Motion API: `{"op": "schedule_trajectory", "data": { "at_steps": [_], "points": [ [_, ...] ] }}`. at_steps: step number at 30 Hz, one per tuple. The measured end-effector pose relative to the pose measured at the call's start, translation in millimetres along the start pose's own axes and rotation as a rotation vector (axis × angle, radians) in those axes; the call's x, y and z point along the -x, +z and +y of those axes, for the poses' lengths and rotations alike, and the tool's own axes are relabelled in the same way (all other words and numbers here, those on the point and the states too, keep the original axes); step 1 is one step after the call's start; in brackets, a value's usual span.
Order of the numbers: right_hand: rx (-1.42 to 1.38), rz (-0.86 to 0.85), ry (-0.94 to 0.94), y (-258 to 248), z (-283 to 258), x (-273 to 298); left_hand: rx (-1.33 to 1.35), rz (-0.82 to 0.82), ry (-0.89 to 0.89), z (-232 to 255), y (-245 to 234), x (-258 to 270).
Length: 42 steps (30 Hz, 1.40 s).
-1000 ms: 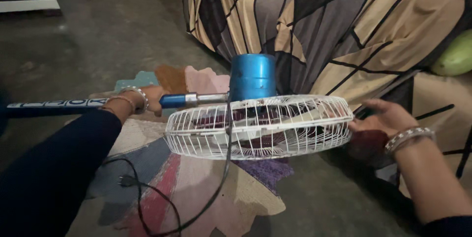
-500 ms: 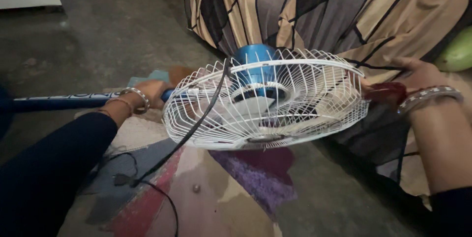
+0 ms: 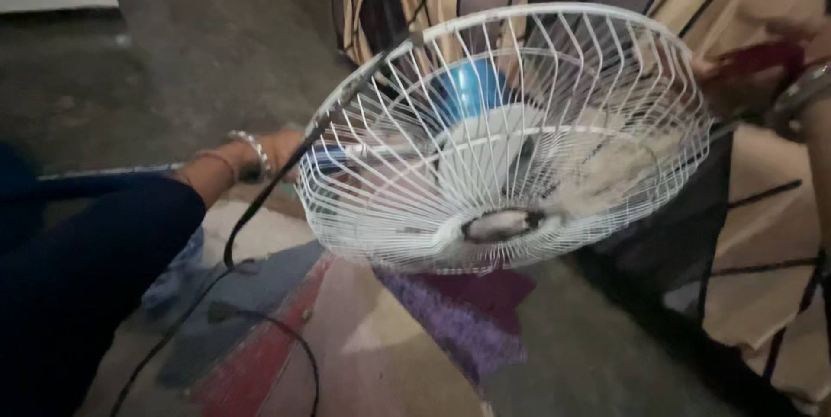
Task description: The person sits on the floor and wipes the motor housing of a pedestal fan with a cloth, then removes the front grille guard, wipes the blades and grille, detaches the blade assembly from the motor, and unscrews the front nut from the blade hub.
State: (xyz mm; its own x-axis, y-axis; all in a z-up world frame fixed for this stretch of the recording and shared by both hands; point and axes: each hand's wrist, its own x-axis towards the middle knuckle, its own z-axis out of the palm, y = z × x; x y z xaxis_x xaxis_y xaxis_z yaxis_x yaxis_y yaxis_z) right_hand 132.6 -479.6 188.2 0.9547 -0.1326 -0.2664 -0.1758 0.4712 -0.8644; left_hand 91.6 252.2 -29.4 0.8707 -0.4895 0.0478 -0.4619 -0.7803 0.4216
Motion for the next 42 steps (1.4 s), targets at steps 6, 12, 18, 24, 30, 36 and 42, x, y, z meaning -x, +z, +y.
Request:
{"op": "schedule_trajectory", "data": {
  "at_steps": [6,12,18,24,30,36,42],
  "points": [
    [0.006,0.042,0.01,3,19,-2,0.172,-0.267,-0.121,-9,26,9],
    [0.01,0.077,0.021,-7,44,-17,0.488,-0.488,-0.221,-17,73,1],
    [0.009,0.076,0.014,-8,55,-40,0.181,-0.284,-0.431,-98,98,13],
    [0.022,0.082,0.031,-1,69,-67,-0.162,-0.07,-0.71,-180,134,9],
    [0.015,0.087,0.044,8,86,-100,0.022,0.014,-0.772,-201,164,5],
    [0.016,0.072,0.083,35,106,-138,-0.035,-0.061,-0.882,-197,174,-15],
    [0.028,0.071,0.092,51,120,-162,0.0,-0.17,-0.862,-187,183,-41]
  ]
}}
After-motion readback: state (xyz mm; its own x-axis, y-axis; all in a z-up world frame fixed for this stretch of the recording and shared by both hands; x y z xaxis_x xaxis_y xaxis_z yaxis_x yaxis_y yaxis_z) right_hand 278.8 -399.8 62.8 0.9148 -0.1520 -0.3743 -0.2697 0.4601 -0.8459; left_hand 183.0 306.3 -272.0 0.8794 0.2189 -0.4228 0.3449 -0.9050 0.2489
